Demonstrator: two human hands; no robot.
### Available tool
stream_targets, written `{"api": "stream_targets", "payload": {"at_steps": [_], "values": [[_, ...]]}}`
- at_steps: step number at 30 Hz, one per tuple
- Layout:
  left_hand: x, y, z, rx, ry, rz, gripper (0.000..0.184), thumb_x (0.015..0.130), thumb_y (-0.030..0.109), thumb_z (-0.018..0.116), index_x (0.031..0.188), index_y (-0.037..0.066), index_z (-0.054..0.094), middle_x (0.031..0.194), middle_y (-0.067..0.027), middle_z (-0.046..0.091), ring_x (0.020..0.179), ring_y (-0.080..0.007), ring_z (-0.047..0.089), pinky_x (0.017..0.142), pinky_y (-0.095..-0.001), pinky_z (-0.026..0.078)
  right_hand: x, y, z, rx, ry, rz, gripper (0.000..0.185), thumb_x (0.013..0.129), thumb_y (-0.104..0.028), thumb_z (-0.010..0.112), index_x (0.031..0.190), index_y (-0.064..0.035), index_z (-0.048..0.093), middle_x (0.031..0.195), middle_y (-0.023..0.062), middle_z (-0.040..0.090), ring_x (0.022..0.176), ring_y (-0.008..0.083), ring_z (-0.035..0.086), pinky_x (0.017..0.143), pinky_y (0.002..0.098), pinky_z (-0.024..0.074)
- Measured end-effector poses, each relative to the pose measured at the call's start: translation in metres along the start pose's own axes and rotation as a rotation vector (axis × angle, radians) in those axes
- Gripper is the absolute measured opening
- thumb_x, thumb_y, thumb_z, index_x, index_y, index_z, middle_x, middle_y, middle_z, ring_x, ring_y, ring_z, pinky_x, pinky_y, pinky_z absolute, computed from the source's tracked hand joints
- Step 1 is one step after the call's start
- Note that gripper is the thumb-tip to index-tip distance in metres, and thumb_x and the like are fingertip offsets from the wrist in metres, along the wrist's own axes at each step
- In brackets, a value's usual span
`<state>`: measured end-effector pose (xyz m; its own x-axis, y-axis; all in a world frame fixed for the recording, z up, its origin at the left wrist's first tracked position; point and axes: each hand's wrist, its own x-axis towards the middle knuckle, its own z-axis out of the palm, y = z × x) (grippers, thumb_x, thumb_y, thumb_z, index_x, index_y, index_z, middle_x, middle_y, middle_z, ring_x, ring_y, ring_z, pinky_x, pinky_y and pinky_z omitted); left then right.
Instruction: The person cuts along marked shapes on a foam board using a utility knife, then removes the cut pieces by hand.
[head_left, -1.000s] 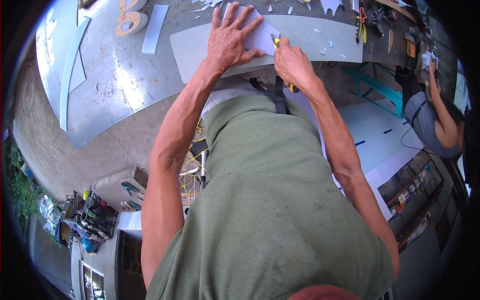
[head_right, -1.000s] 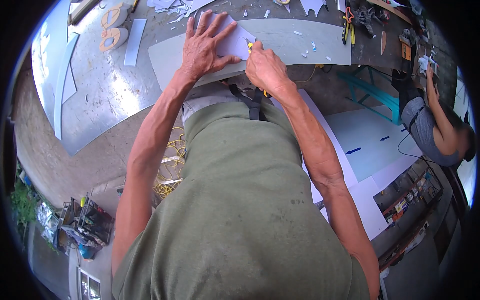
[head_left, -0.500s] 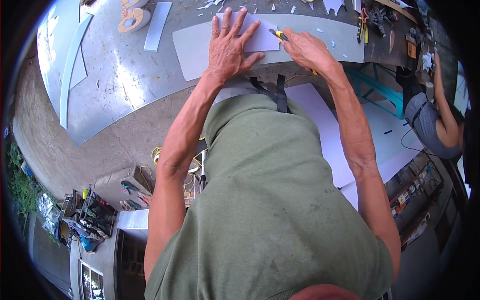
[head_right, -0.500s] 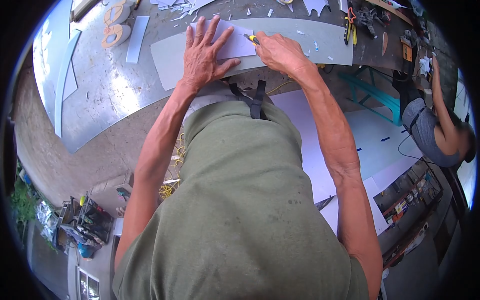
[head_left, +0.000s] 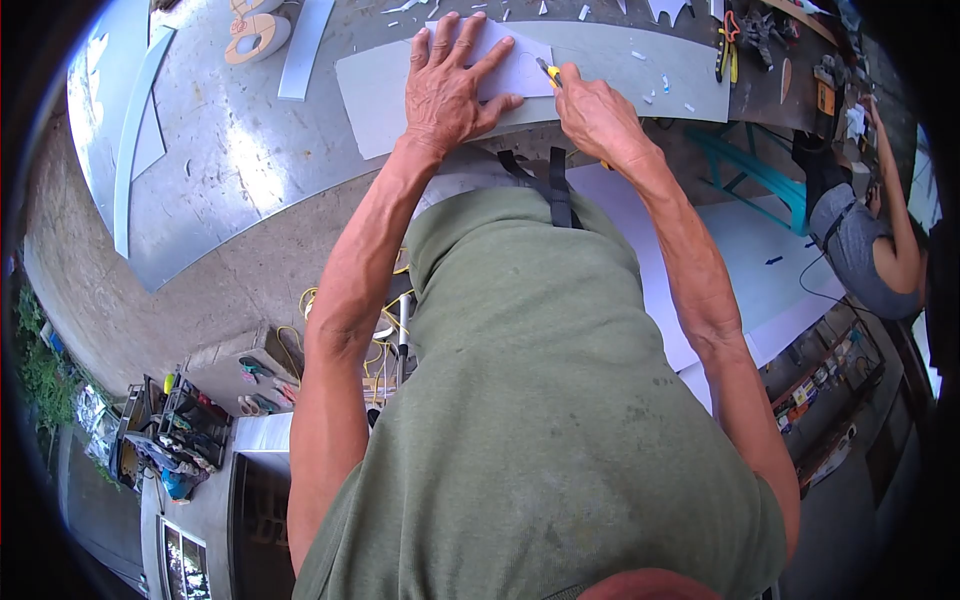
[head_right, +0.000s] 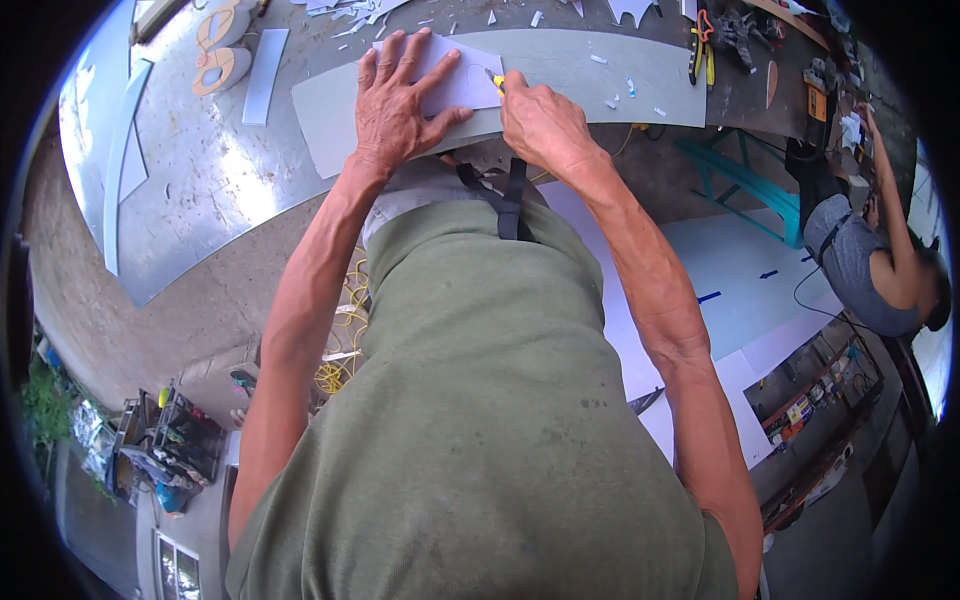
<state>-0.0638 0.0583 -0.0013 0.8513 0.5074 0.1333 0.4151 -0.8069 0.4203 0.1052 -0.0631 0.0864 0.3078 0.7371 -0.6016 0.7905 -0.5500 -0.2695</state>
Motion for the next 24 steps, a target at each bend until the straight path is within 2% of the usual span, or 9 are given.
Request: {"api": "stream_targets", "payload": {"at_steps": [9,12,15,17,18,20,23,24], "values": [[0.000,0.000,0.001,0.012,0.009,-0.018,0.069,0.083,0.067,0.068,0.142,0.033,0.063,0.160,-0.0089,0.043,0.152,-0.0347,0.029,0.124,-0.0524,0.016,0.002,-0.008,0.006,0.165,-0.027,0.062,0.027,0.100,-0.018,0.049,0.103,0.0086,0.049,0.087,0.0356,0.068,0.086,0.0538,0.069,0.077,0.0593,0.0540],[0.001,0.002,0.001,0.000,0.015,-0.014,0.069,0.082,0.067,0.069,0.142,0.032,0.063,0.160,-0.0087,0.044,0.151,-0.0348,0.030,0.124,-0.0527,0.016,0.001,-0.004,0.015,0.173,0.024,0.046,0.026,0.099,-0.017,0.049,0.102,0.0090,0.050,0.087,0.0363,0.068,0.087,0.0537,0.069,0.076,0.0581,0.0548],[0.000,0.003,0.000,-0.002,0.019,-0.017,0.070,0.082,0.067,0.070,0.142,0.032,0.064,0.159,-0.0086,0.044,0.151,-0.0355,0.030,0.123,-0.0530,0.016,-0.001,-0.010,0.008,0.192,0.017,0.069,0.027,0.098,-0.016,0.049,0.102,0.0100,0.050,0.085,0.0358,0.068,0.079,0.0499,0.071,0.074,0.0570,0.0557],[0.001,0.003,0.000,-0.009,0.059,-0.015,0.069,0.080,0.065,0.072,0.139,0.029,0.066,0.157,-0.0082,0.046,0.148,-0.0357,0.034,0.120,-0.0532,0.021,-0.001,-0.014,-0.008,0.248,-0.102,0.131,0.027,0.099,-0.017,0.048,0.104,0.0085,0.051,0.082,0.0308,0.069,0.064,0.0417,0.071,0.066,0.0536,0.0564],[-0.003,0.006,-0.001,-0.006,0.060,-0.014,0.069,0.080,0.065,0.072,0.139,0.029,0.066,0.157,-0.0082,0.046,0.148,-0.0357,0.034,0.120,-0.0532,0.021,-0.002,-0.012,-0.012,0.249,-0.099,0.129,0.027,0.099,-0.017,0.048,0.104,0.0085,0.051,0.082,0.0308,0.069,0.064,0.0417,0.071,0.066,0.0536,0.0564],[-0.006,0.011,-0.002,-0.056,0.104,-0.063,0.069,0.079,0.062,0.075,0.138,0.028,0.066,0.155,-0.0075,0.049,0.144,-0.0353,0.038,0.116,-0.0537,0.025,0.005,0.003,-0.023,0.071,-0.072,0.030,0.024,0.105,-0.023,0.045,0.103,0.0015,0.047,0.062,0.0187,0.063,0.043,0.0311,0.062,0.046,0.0455,0.0507],[-0.014,0.016,-0.007,-0.071,0.031,-0.090,0.072,0.077,0.059,0.078,0.140,0.028,0.064,0.153,-0.0068,0.051,0.142,-0.0342,0.041,0.113,-0.0540,0.028,0.010,0.015,-0.040,-0.014,-0.114,0.031,0.022,0.105,-0.025,0.044,0.108,-0.0035,0.050,0.061,0.0158,0.061,0.041,0.0294,0.060,0.048,0.0458,0.0495],[-0.016,0.015,-0.007,-0.095,0.003,-0.101,0.072,0.081,0.061,0.074,0.144,0.029,0.060,0.157,-0.0071,0.047,0.146,-0.0339,0.037,0.116,-0.0555,0.025,0.013,0.013,-0.047,-0.062,-0.162,0.062,0.022,0.104,-0.024,0.045,0.109,-0.0026,0.050,0.061,0.0157,0.061,0.042,0.0290,0.060,0.047,0.0450,0.0498]]}}
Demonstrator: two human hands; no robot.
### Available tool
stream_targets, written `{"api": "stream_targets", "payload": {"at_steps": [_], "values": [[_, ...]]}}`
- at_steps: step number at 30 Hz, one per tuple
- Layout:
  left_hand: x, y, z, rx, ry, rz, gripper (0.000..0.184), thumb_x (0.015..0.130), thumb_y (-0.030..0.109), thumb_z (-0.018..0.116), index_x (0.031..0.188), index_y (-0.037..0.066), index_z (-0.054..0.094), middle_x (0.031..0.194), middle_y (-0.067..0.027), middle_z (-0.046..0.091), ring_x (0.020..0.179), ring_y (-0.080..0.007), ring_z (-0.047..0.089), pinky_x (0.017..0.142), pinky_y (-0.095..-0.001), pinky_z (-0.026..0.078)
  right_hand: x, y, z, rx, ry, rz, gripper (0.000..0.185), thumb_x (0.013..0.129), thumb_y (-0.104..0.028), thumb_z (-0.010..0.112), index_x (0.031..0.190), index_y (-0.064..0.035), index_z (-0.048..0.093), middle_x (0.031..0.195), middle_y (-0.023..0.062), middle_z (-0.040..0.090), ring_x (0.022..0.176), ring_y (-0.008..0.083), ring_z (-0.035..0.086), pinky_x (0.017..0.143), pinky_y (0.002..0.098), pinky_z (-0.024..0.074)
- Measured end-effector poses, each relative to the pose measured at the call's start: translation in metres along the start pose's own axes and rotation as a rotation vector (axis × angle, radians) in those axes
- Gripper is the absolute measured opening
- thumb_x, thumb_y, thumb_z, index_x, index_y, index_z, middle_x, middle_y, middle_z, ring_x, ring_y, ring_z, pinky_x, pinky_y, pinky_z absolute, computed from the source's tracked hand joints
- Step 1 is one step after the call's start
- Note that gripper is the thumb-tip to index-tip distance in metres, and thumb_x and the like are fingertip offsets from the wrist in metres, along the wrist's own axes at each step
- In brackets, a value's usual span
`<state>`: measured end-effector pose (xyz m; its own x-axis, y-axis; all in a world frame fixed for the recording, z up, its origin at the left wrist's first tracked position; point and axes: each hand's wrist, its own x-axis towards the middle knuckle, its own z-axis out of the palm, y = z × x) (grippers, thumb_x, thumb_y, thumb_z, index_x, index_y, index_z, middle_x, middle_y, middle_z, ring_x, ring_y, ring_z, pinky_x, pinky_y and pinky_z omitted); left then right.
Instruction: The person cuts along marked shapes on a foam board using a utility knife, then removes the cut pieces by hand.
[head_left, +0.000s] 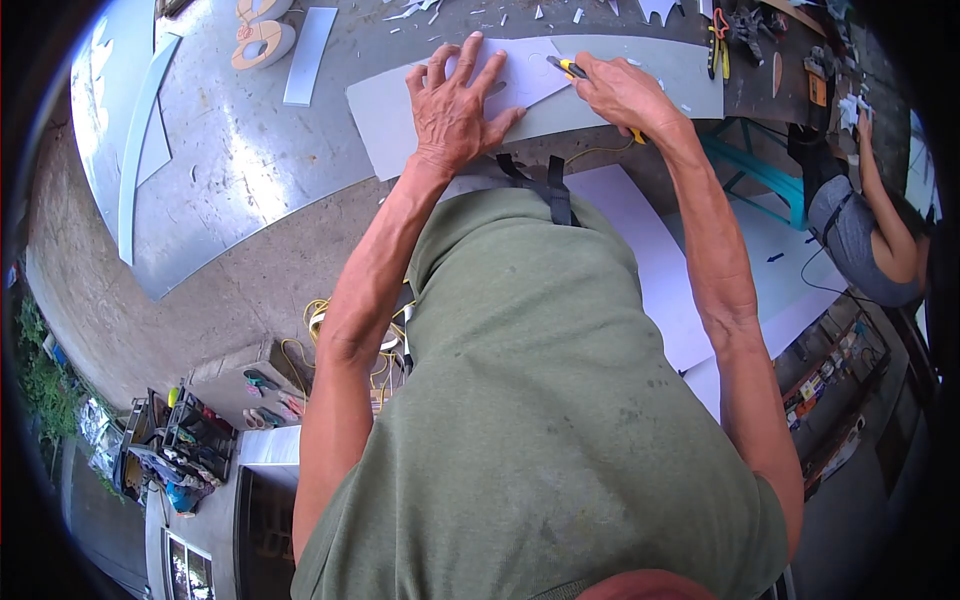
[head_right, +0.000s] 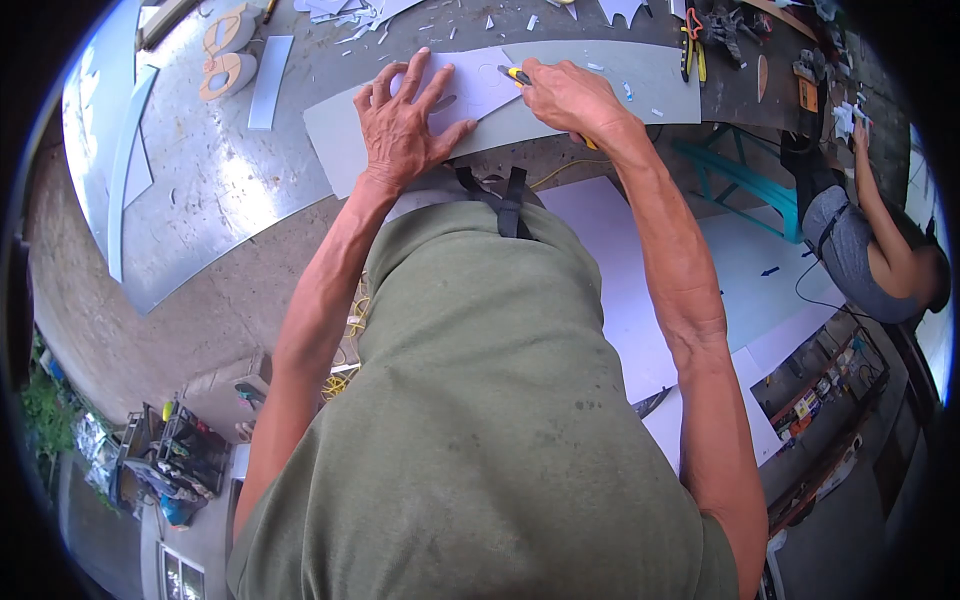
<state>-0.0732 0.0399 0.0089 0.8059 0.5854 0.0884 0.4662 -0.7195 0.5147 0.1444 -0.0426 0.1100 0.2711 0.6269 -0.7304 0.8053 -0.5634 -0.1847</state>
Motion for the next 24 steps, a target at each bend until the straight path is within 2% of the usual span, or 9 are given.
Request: {"api": "stream_targets", "payload": {"at_steps": [4,6,9,10,11,13,16,24], "values": [[-0.002,0.000,0.007,0.133,0.006,0.085,0.071,0.088,0.063,0.066,0.148,0.029,0.055,0.162,-0.0078,0.040,0.151,-0.0337,0.030,0.121,-0.0554,0.019,0.003,0.003,0.006,-0.044,0.023,-0.039,0.024,0.105,-0.024,0.044,0.110,-0.0012,0.050,0.061,0.0158,0.061,0.041,0.0300,0.060,0.048,0.0459,0.0505],[-0.001,0.000,0.011,0.186,-0.047,0.094,0.069,0.094,0.064,0.057,0.153,0.029,0.050,0.166,-0.0096,0.033,0.155,-0.0342,0.023,0.124,-0.0550,0.012,0.003,0.003,0.014,0.013,0.054,-0.046,0.027,0.105,-0.023,0.043,0.109,0.0030,0.048,0.062,0.0178,0.062,0.042,0.0315,0.060,0.049,0.0468,0.0516],[-0.002,0.001,0.014,0.194,-0.067,0.081,0.069,0.096,0.063,0.054,0.155,0.027,0.047,0.166,-0.0122,0.032,0.155,-0.0354,0.022,0.125,-0.0548,0.009,-0.001,-0.004,0.028,0.158,0.082,-0.004,0.029,0.105,-0.022,0.042,0.106,0.0065,0.047,0.064,0.0210,0.063,0.043,0.0335,0.062,0.049,0.0472,0.0525],[-0.004,0.003,0.013,0.193,-0.075,0.078,0.069,0.096,0.063,0.054,0.155,0.027,0.047,0.166,-0.0122,0.032,0.155,-0.0354,0.022,0.125,-0.0548,0.009,-0.008,-0.014,0.021,0.209,0.038,0.024,0.029,0.100,-0.018,0.047,0.102,0.0110,0.050,0.080,0.0320,0.069,0.063,0.0425,0.071,0.067,0.0539,0.0568],[-0.003,0.003,0.012,0.196,-0.078,0.071,0.069,0.096,0.063,0.054,0.155,0.027,0.047,0.166,-0.0131,0.032,0.155,-0.0355,0.022,0.125,-0.0550,0.009,-0.006,-0.013,0.026,0.212,0.040,0.024,0.029,0.100,-0.018,0.047,0.102,0.0110,0.050,0.080,0.0320,0.069,0.063,0.0425,0.071,0.067,0.0539,0.0568],[-0.001,0.005,0.013,0.199,-0.080,0.069,0.069,0.096,0.062,0.055,0.154,0.026,0.048,0.166,-0.0140,0.031,0.155,-0.0355,0.022,0.125,-0.0553,0.010,-0.004,-0.008,0.043,0.183,0.181,-0.017,0.028,0.100,-0.018,0.048,0.104,0.0102,0.050,0.084,0.0340,0.069,0.078,0.0491,0.071,0.074,0.0573,0.0557],[-0.002,0.004,0.012,0.168,-0.067,0.074,0.067,0.096,0.059,0.055,0.154,0.024,0.049,0.166,-0.0149,0.031,0.155,-0.0363,0.022,0.125,-0.0558,0.010,-0.003,-0.005,0.052,0.174,0.198,-0.015,0.028,0.099,-0.018,0.049,0.105,0.0097,0.050,0.087,0.0355,0.069,0.086,0.0543,0.068,0.076,0.0597,0.0546],[-0.001,0.006,0.013,0.139,-0.049,0.077,0.066,0.096,0.056,0.058,0.152,0.022,0.051,0.165,-0.0167,0.032,0.155,-0.0388,0.022,0.124,-0.0578,0.011,-0.007,-0.011,0.057,0.152,0.232,0.023,0.025,0.099,-0.017,0.049,0.103,0.0071,0.048,0.089,0.0351,0.069,0.088,0.0546,0.068,0.078,0.0608,0.0541]]}}
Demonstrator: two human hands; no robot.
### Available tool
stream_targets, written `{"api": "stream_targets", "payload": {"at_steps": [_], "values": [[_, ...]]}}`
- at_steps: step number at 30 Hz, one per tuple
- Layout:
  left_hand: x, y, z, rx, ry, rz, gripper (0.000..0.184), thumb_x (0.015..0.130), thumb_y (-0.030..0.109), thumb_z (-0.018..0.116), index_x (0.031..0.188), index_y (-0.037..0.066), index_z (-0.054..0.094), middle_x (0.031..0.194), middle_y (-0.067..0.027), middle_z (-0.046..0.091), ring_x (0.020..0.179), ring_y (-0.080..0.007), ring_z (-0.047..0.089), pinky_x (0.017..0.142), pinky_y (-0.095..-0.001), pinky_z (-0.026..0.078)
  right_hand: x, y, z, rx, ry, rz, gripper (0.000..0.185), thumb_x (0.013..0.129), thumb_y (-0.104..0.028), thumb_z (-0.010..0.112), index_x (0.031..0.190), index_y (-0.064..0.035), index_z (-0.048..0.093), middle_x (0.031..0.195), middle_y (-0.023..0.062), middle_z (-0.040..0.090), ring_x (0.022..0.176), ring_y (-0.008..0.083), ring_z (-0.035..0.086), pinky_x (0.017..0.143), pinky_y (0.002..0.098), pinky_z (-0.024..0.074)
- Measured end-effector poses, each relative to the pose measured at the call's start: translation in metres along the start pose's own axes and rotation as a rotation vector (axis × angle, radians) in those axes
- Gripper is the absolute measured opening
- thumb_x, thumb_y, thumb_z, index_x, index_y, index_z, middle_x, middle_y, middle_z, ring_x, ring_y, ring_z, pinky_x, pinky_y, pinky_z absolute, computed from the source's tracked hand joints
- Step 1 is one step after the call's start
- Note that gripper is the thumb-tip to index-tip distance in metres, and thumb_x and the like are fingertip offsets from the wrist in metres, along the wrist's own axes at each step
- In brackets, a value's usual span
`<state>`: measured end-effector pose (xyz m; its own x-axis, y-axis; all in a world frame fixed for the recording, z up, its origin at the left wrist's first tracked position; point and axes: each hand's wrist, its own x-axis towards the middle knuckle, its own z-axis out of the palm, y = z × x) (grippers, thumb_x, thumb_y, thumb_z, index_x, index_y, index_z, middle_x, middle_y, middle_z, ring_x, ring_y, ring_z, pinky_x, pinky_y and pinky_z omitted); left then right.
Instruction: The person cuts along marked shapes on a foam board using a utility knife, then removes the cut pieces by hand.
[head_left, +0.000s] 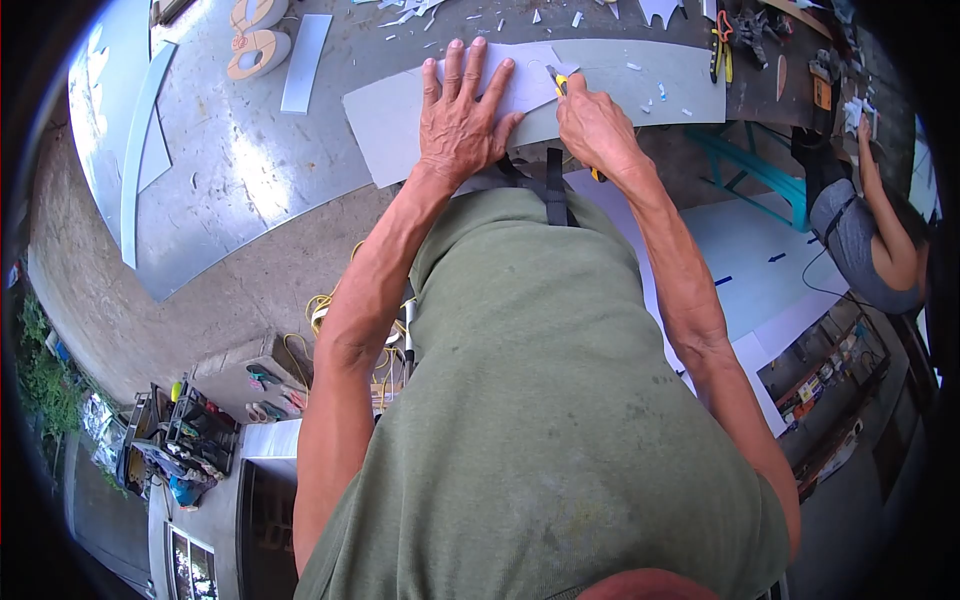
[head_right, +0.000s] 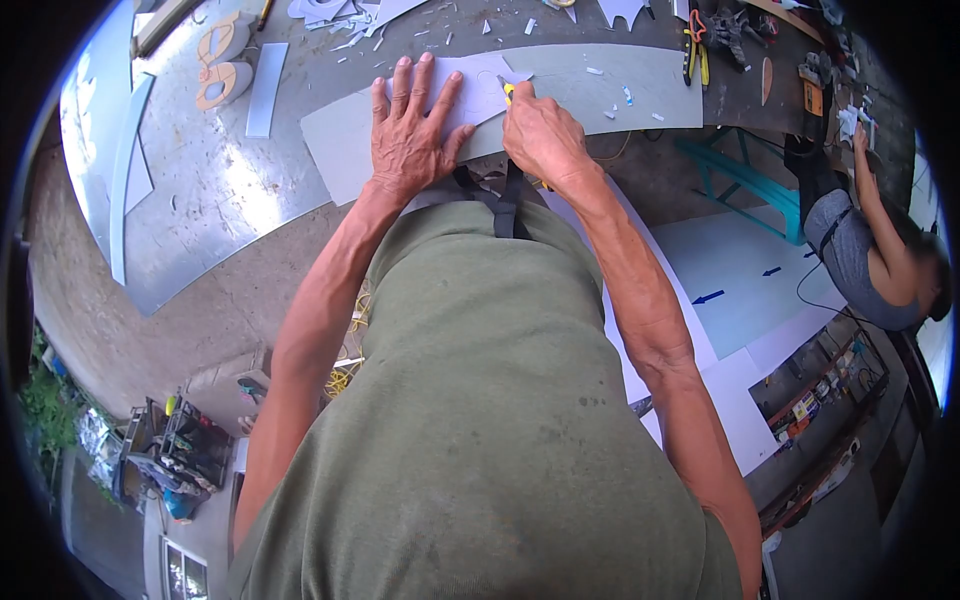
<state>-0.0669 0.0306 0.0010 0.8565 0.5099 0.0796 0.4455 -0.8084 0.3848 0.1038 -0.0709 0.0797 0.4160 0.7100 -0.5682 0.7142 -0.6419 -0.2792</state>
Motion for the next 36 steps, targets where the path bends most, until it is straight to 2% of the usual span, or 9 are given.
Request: {"api": "stream_targets", "payload": {"at_steps": [11,13,19,22,26,28,31,32,36], "values": [[-0.002,-0.001,0.001,-0.026,0.022,0.013,0.065,0.096,0.054,0.059,0.152,0.022,0.052,0.165,-0.0170,0.033,0.153,-0.0398,0.024,0.123,-0.0592,0.014,0.002,0.003,-0.006,0.162,-0.178,0.112,0.025,0.098,-0.016,0.053,0.100,0.0088,0.056,0.084,0.0324,0.069,0.082,0.0459,0.073,0.069,0.0495,0.0592],[0.000,0.000,0.001,-0.020,0.017,0.013,0.065,0.095,0.054,0.059,0.152,0.022,0.052,0.165,-0.0170,0.033,0.153,-0.0398,0.024,0.123,-0.0592,0.014,0.007,0.015,-0.003,-0.419,-0.042,-0.424,0.025,0.094,-0.012,0.058,0.094,0.0112,0.065,0.083,0.0286,0.068,0.075,0.0392,0.073,0.065,0.0416,0.0608],[0.000,-0.001,0.002,-0.010,0.035,0.017,0.065,0.095,0.054,0.059,0.151,0.021,0.053,0.164,-0.0169,0.033,0.153,-0.0401,0.025,0.122,-0.0595,0.014,0.002,0.009,0.016,-0.183,0.091,-0.287,0.023,0.089,-0.011,0.061,0.086,0.0106,0.071,0.089,0.0261,0.064,0.069,0.0341,0.072,0.061,0.0399,0.0603],[-0.001,0.000,0.003,-0.011,0.039,0.020,0.065,0.095,0.054,0.060,0.150,0.021,0.054,0.164,-0.0171,0.034,0.153,-0.0404,0.026,0.123,-0.0591,0.014,-0.001,-0.012,0.000,0.132,-0.109,0.052,0.025,0.093,-0.010,0.058,0.088,0.0116,0.069,0.084,0.0269,0.062,0.071,0.0330,0.073,0.061,0.0422,0.0599],[-0.002,0.000,0.004,-0.024,0.055,0.012,0.066,0.092,0.053,0.064,0.148,0.020,0.055,0.164,-0.0172,0.035,0.153,-0.0392,0.026,0.123,-0.0580,0.014,-0.002,0.001,0.001,-0.054,-0.018,-0.168,0.028,0.098,-0.014,0.053,0.095,0.0127,0.062,0.080,0.0304,0.063,0.079,0.0367,0.074,0.062,0.0462,0.0590],[0.000,-0.001,0.001,-0.043,0.076,0.008,0.067,0.090,0.052,0.068,0.147,0.020,0.056,0.163,-0.0170,0.035,0.153,-0.0388,0.026,0.123,-0.0572,0.015,-0.004,-0.010,-0.026,0.109,-0.161,0.126,0.028,0.100,-0.021,0.052,0.105,0.0062,0.055,0.083,0.0316,0.066,0.086,0.0414,0.072,0.067,0.0518,0.0571],[-0.005,0.005,-0.007,-0.178,0.048,-0.006,0.070,0.083,0.049,0.075,0.144,0.018,0.059,0.164,-0.0157,0.036,0.154,-0.0380,0.024,0.125,-0.0559,0.014,0.000,0.008,-0.032,-0.175,0.067,-0.191,0.023,0.102,-0.025,0.048,0.110,-0.0038,0.051,0.078,0.0253,0.067,0.072,0.0459,0.068,0.065,0.0584,0.0518],[-0.005,0.007,-0.010,-0.176,0.018,0.029,0.071,0.081,0.047,0.078,0.142,0.017,0.060,0.164,-0.0149,0.035,0.155,-0.0381,0.023,0.125,-0.0554,0.014,0.004,0.012,-0.038,-0.247,-0.034,-0.116,0.022,0.100,-0.024,0.053,0.110,-0.0037,0.053,0.089,0.0246,0.071,0.089,0.0462,0.068,0.075,0.0571,0.0530],[0.004,0.012,0.001,-0.145,-0.033,0.063,0.084,0.083,0.056,0.073,0.149,0.009,0.051,0.165,-0.0130,0.033,0.156,-0.0377,0.018,0.127,-0.0552,0.009,0.011,0.018,-0.039,-0.281,-0.009,-0.214,0.023,0.101,-0.023,0.051,0.109,-0.0020,0.053,0.088,0.0263,0.070,0.087,0.0474,0.068,0.074,0.0577,0.0529]]}}
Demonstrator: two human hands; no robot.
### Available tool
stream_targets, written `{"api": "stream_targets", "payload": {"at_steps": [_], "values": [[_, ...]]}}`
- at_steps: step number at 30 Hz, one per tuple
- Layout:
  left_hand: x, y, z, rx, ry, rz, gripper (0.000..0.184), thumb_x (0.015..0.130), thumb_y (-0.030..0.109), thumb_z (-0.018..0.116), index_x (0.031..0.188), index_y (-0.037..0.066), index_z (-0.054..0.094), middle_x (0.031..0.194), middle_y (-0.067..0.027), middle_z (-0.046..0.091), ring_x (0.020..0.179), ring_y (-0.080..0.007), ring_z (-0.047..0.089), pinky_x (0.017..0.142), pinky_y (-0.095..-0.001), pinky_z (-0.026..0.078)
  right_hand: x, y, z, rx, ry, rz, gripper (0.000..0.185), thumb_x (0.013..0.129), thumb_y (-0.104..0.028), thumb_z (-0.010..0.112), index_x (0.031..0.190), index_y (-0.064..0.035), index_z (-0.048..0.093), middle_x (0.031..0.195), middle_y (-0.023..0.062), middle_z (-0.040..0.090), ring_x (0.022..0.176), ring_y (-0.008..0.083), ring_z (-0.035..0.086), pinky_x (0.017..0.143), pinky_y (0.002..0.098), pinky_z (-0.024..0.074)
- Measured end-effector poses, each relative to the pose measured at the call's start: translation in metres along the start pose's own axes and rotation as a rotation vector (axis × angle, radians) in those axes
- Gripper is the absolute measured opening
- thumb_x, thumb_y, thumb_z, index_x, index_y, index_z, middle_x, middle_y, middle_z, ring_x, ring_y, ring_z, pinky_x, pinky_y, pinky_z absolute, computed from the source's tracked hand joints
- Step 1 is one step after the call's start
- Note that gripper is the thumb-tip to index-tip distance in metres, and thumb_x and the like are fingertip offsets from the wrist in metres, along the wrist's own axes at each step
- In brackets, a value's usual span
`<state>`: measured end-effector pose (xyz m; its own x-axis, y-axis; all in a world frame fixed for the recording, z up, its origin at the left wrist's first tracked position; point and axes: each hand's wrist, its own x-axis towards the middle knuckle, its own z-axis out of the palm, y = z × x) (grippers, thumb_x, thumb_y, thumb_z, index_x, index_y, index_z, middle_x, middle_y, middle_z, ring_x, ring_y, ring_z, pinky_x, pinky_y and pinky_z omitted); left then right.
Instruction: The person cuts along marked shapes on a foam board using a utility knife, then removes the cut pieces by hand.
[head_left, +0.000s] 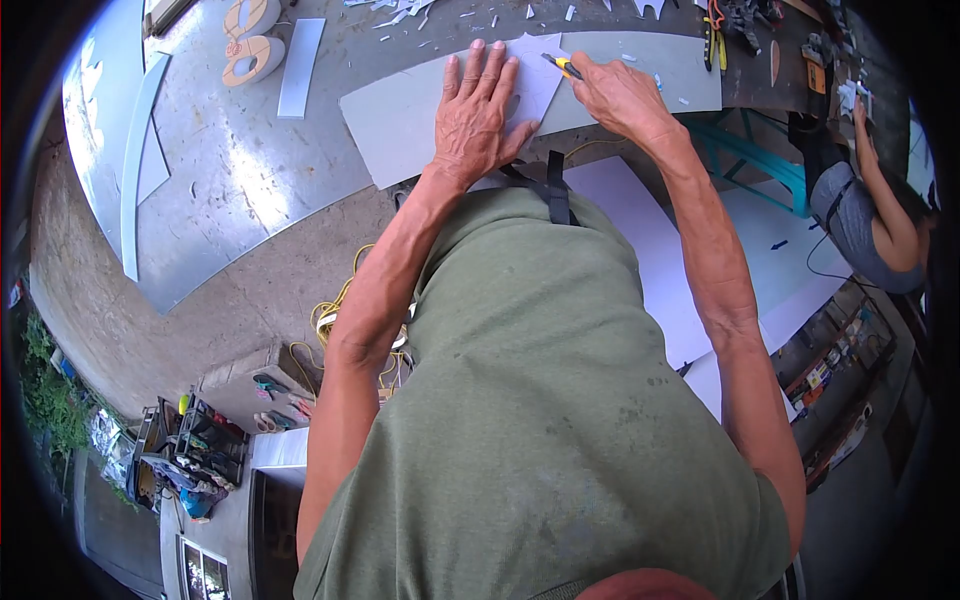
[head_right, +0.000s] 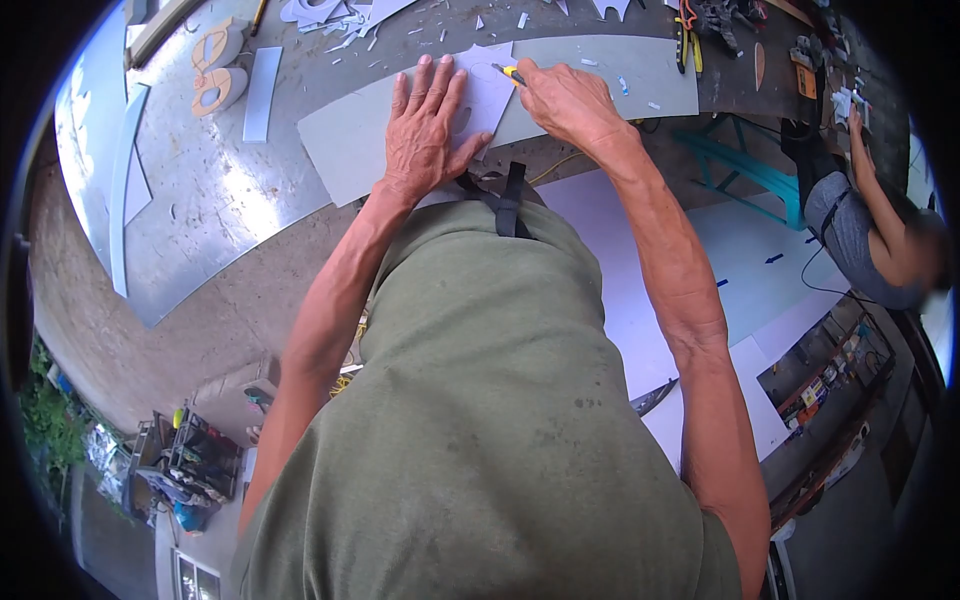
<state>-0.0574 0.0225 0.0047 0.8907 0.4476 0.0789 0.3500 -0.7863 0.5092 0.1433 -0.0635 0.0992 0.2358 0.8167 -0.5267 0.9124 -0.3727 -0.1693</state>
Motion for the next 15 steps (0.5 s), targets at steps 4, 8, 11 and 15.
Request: {"api": "stream_targets", "payload": {"at_steps": [4,8,11,15], "values": [[0.001,0.001,0.004,0.040,-0.031,-0.007,0.098,0.086,0.069,0.063,0.156,0.003,0.039,0.167,-0.0130,0.029,0.158,-0.0365,0.014,0.127,-0.0553,0.005,0.000,-0.002,0.008,0.035,-0.004,0.037,0.023,0.102,-0.023,0.050,0.108,-0.0012,0.053,0.084,0.0284,0.069,0.083,0.0496,0.068,0.073,0.0594,0.0527],[0.002,0.008,0.003,0.041,-0.048,-0.042,0.100,0.087,0.072,0.059,0.156,0.003,0.040,0.168,-0.0131,0.027,0.158,-0.0354,0.012,0.126,-0.0564,0.004,0.001,-0.008,0.012,0.050,-0.012,0.069,0.023,0.103,-0.022,0.049,0.107,0.0002,0.052,0.084,0.0303,0.069,0.083,0.0510,0.069,0.073,0.0599,0.0530],[-0.001,0.008,0.009,0.104,-0.063,-0.054,0.101,0.087,0.075,0.054,0.156,0.003,0.039,0.169,-0.0130,0.024,0.158,-0.0356,0.010,0.126,-0.0585,0.002,0.002,-0.008,0.011,0.101,-0.031,0.077,0.023,0.103,-0.021,0.049,0.107,0.0011,0.051,0.085,0.0314,0.070,0.083,0.0516,0.069,0.073,0.0602,0.0533],[0.003,0.011,0.013,0.179,-0.091,-0.077,0.102,0.088,0.076,0.052,0.158,0.003,0.036,0.170,-0.0126,0.021,0.158,-0.0375,0.007,0.125,-0.0602,0.001,0.003,-0.010,0.015,0.092,-0.011,0.077,0.024,0.102,-0.021,0.049,0.108,0.0022,0.051,0.085,0.0316,0.070,0.084,0.0515,0.069,0.075,0.0600,0.0541]]}}
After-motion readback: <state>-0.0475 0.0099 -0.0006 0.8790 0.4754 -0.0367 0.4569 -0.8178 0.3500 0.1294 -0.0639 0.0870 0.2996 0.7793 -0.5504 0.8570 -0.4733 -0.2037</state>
